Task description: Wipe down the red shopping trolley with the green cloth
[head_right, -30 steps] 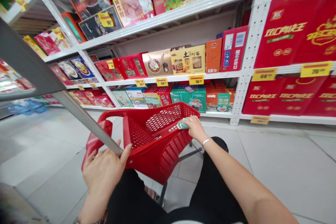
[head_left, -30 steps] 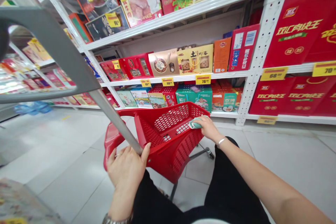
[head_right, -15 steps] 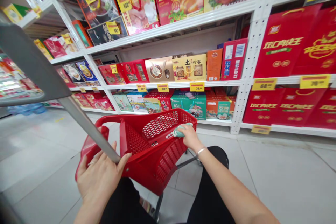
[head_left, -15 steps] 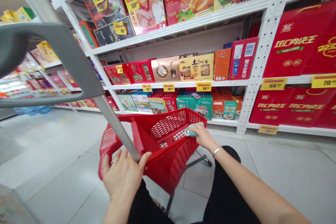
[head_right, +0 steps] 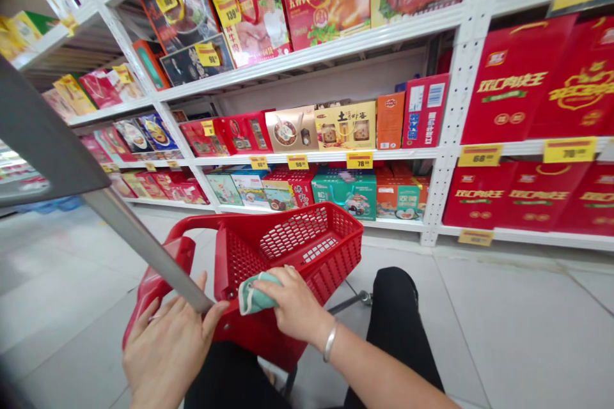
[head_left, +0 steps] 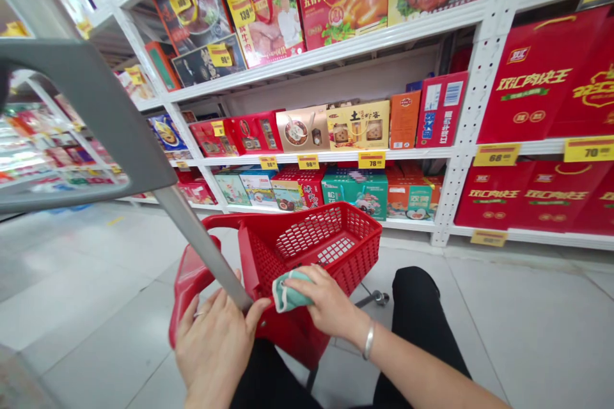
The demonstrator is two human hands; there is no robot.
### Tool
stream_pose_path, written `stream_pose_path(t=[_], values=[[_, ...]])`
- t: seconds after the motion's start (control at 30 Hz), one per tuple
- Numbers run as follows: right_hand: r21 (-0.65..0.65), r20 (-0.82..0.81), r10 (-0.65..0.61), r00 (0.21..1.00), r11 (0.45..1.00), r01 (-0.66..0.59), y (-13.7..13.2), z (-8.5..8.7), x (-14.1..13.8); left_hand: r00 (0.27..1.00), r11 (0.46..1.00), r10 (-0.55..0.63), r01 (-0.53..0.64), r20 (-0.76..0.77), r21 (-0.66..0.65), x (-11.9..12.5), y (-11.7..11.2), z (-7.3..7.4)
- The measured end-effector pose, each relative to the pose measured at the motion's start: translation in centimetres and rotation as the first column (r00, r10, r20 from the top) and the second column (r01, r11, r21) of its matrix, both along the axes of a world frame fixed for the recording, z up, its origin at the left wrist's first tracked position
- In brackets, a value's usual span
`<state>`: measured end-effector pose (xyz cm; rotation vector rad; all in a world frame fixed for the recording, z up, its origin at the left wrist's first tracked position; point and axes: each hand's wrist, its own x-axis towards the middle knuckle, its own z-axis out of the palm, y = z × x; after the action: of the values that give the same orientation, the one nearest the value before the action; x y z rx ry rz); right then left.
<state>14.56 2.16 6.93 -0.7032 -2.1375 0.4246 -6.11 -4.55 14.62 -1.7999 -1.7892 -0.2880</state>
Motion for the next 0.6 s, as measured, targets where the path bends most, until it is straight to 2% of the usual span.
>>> stream_pose_path(t=[0.13, 0.23, 0.37, 0.5, 0.6], values=[[-0.032, 0.031, -0.134, 0.991, 0.99, 0.135, 2.4, -2.0, 3.7, 1.0, 1.0, 0.0, -0.001, 0.022, 0.012, 0.7, -0.3, -0.1], [-0.064, 0.068, -0.208, 0.976, 0.975, 0.213, 4.1, -2.6, 5.9, 1.0, 1.0, -0.007, 0.007, 0.022, 0.002, 1.4, -0.5, 0.0], [-0.08, 0.077, -0.221, 0.972, 0.971, 0.227, 4.9, -2.9, 6.9, 0.997, 0.999, -0.046, 0.046, 0.065, 0.001, 1.9, -0.6, 0.3], [-0.061, 0.064, -0.245, 0.967, 0.967, 0.249, 4.9, -3.9, 7.3, 0.994, 0.998, -0.065, 0.066, 0.089, -0.009, 1.8, -0.4, 0.5], [-0.046, 0.076, -0.303, 0.95, 0.951, 0.307, 5.4, -4.5, 8.5, 0.994, 0.998, -0.066, 0.068, 0.083, -0.017, 1.8, -0.2, 0.6]])
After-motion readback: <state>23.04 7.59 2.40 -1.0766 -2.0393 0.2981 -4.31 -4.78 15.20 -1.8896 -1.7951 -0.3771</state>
